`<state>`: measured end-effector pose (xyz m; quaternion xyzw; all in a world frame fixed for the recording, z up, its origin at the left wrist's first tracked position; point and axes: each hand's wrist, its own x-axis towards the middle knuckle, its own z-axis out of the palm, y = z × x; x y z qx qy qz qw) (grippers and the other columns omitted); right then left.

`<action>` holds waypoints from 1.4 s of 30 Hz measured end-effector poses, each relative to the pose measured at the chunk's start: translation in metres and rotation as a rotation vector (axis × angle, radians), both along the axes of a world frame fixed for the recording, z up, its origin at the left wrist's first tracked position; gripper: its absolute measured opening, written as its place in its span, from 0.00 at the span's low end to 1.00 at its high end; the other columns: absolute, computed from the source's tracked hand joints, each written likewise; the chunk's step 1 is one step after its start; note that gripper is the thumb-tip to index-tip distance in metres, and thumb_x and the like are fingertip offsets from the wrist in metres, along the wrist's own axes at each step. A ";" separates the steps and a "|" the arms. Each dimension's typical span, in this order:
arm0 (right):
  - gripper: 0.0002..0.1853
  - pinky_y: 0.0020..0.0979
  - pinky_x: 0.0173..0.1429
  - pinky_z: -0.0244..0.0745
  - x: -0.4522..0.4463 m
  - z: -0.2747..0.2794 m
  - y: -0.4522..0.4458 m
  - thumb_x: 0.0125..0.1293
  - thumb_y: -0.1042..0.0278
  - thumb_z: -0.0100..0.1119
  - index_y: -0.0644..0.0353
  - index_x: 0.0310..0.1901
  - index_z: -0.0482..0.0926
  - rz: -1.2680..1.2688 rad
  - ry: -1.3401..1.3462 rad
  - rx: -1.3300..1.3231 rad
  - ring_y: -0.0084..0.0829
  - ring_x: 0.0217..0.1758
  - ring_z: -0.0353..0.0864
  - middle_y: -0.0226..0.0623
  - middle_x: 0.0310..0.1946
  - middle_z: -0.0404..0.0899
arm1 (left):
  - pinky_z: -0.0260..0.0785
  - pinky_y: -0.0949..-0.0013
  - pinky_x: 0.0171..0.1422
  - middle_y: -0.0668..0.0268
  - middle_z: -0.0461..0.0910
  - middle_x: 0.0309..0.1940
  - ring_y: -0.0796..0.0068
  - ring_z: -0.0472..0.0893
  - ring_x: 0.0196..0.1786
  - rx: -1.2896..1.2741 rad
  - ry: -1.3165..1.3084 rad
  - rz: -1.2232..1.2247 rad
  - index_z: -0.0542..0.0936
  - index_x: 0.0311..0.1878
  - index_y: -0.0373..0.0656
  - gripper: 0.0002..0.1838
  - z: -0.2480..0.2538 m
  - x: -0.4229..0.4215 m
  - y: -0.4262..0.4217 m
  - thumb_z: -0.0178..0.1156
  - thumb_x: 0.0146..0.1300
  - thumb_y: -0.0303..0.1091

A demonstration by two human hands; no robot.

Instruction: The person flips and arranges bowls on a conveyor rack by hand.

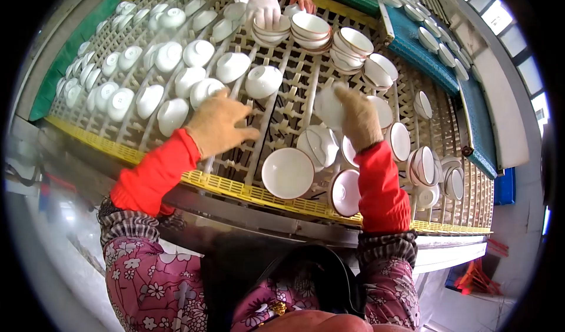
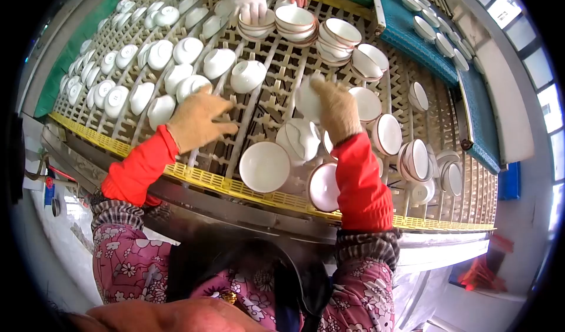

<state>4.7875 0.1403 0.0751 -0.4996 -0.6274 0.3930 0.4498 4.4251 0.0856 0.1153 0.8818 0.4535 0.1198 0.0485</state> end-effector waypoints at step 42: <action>0.28 0.53 0.80 0.75 0.071 -0.025 -0.018 0.62 0.53 0.75 0.63 0.58 0.93 -0.188 -1.332 0.443 0.52 0.66 0.92 0.49 0.50 0.96 | 0.82 0.47 0.53 0.57 0.97 0.46 0.52 0.97 0.51 0.125 0.447 0.754 0.86 0.59 0.48 0.13 -0.110 0.114 0.038 0.60 0.78 0.37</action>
